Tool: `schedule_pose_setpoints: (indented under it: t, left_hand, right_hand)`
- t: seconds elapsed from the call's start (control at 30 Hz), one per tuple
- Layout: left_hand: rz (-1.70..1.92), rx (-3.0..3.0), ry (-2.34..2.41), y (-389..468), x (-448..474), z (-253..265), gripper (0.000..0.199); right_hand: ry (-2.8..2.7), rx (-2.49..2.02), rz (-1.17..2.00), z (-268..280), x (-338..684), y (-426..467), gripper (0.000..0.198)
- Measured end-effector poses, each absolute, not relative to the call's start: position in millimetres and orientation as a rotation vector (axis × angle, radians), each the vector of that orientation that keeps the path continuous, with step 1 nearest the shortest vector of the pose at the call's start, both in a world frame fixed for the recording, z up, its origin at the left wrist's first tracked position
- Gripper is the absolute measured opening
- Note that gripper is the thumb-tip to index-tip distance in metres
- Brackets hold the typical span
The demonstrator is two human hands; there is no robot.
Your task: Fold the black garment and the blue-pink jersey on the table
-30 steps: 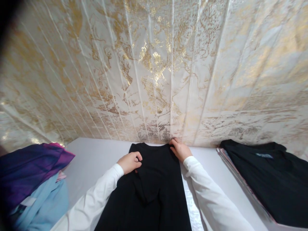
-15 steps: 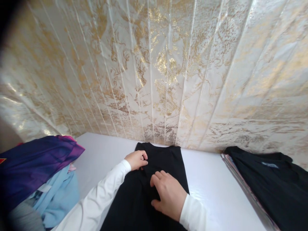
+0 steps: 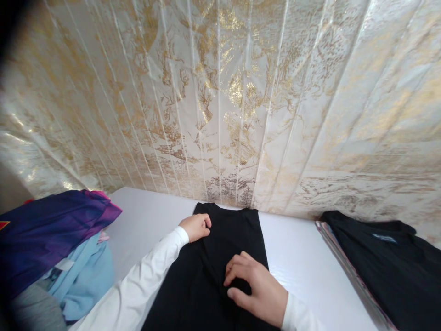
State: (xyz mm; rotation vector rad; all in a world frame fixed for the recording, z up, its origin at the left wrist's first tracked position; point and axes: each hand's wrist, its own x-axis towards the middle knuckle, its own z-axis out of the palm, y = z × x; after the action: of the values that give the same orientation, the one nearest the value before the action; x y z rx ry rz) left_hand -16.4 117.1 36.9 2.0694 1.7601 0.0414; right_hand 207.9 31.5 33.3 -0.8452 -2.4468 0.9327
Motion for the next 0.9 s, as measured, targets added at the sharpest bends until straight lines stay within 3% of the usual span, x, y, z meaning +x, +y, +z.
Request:
schedule_pose_setpoints:
  t: [0.17,0.37,0.47,0.53,0.73,0.9]
  left_hand:
    - [0.181,2.193,1.855,107.2,-8.0,44.8,0.021]
    - [0.365,2.407,1.639,66.3,32.7,39.8,0.033]
    - [0.306,2.477,1.508,44.8,43.3,16.9,0.063]
    - [0.27,2.514,1.459,35.5,41.9,3.6,0.072]
    - [0.209,2.498,1.465,28.7,29.0,3.9,0.068]
    - [0.256,2.495,1.447,33.6,40.9,20.3,0.062]
  right_hand:
    - [-2.286,-0.895,0.918,28.8,214.4,47.2,0.025]
    - [-2.208,-1.14,0.533,-8.2,232.3,107.8,0.038]
    - [-2.377,-1.236,0.342,-22.2,229.0,124.4,0.045]
    - [-2.468,-1.333,0.228,-25.7,224.3,127.6,0.051]
    - [-2.517,-1.349,0.178,-26.5,219.8,125.9,0.056]
    - [-2.164,-1.224,0.318,-26.8,242.6,142.3,0.048]
